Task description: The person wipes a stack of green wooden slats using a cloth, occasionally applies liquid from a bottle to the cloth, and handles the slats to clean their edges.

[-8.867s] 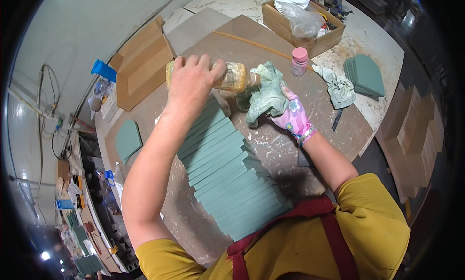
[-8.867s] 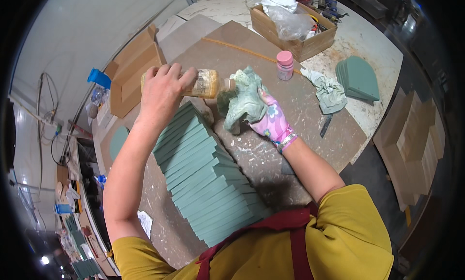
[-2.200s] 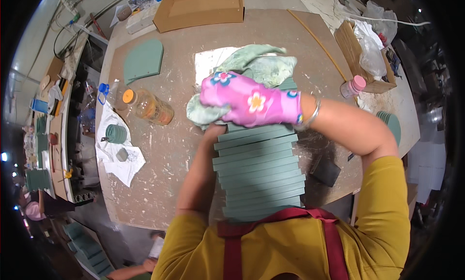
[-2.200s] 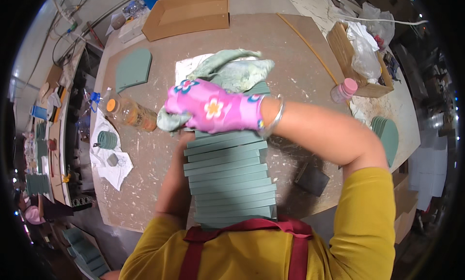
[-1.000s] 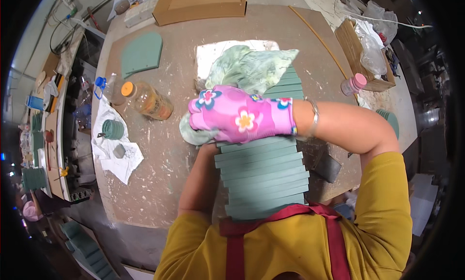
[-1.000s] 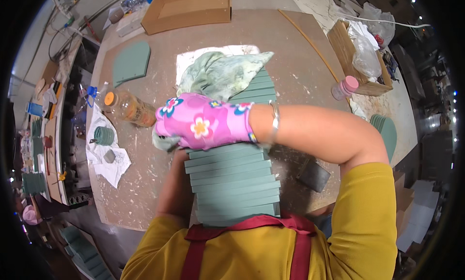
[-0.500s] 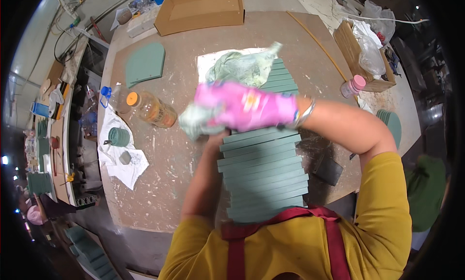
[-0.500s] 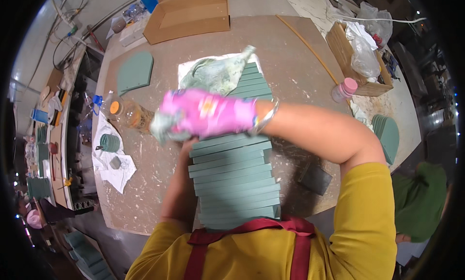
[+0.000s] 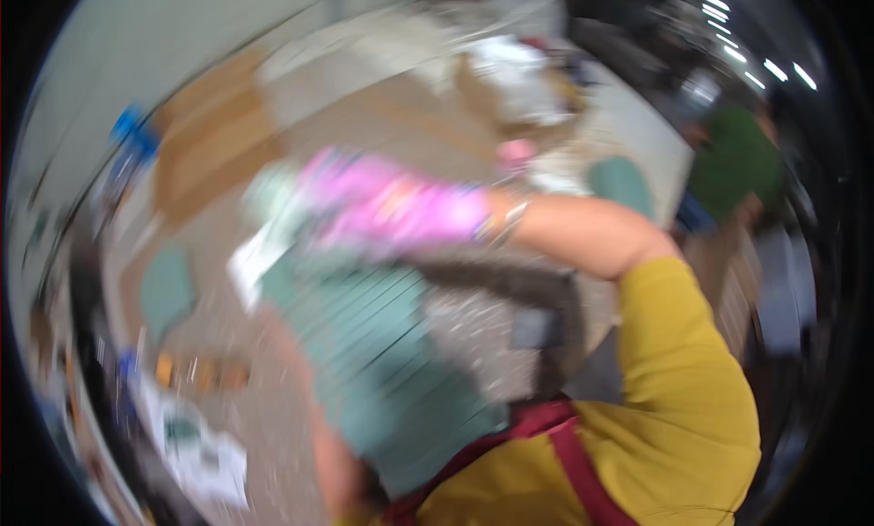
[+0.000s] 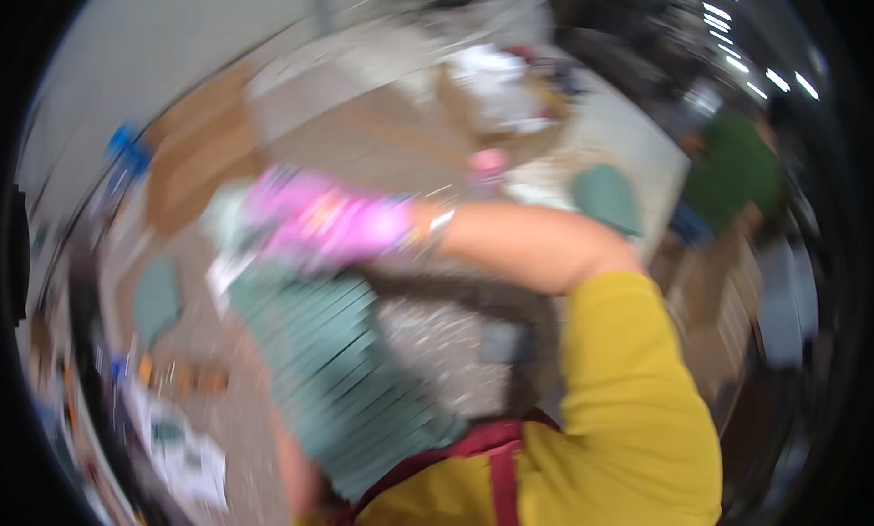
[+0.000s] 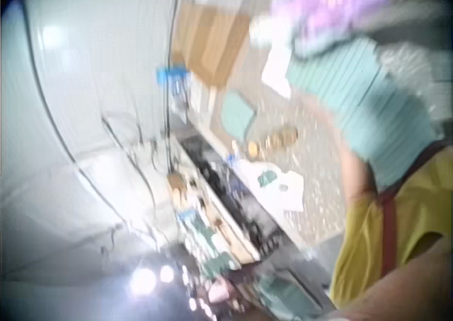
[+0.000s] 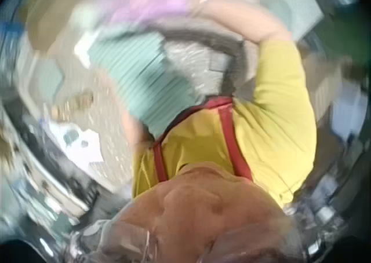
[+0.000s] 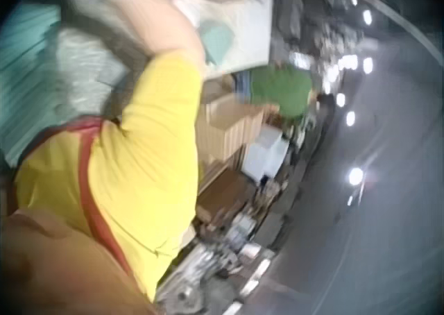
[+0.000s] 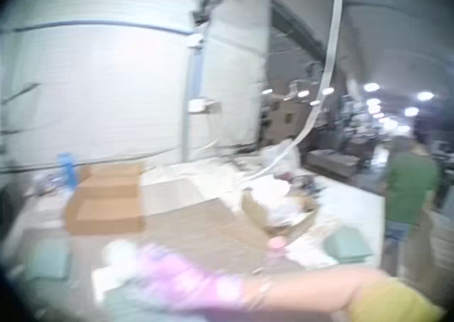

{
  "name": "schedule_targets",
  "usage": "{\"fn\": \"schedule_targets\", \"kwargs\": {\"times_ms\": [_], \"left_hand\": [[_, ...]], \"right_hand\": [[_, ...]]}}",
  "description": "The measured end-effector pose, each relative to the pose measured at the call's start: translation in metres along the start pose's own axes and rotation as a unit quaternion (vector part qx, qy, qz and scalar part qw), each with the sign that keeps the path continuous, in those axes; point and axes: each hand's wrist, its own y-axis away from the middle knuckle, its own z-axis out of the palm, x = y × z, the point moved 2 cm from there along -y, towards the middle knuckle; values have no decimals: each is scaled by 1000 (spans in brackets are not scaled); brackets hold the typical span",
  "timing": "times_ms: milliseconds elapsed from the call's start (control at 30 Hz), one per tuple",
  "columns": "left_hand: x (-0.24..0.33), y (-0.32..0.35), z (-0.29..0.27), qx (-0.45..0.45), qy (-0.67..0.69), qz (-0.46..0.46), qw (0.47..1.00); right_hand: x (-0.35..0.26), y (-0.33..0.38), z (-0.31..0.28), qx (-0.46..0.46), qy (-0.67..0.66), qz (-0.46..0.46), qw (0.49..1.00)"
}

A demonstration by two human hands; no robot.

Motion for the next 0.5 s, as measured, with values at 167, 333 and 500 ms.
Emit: {"fn": "schedule_targets", "kwargs": {"times_ms": [167,333,500], "left_hand": [[-32,10,-12,123,7,-70,990],[-26,6,-14,127,-7,-78,989],[-16,24,-30,96,-28,-66,993]], "right_hand": [[-38,15,70,-162,-81,-21,983],[-25,40,43,-129,30,43,990],[-16,39,195,-129,-193,-52,971]]}}
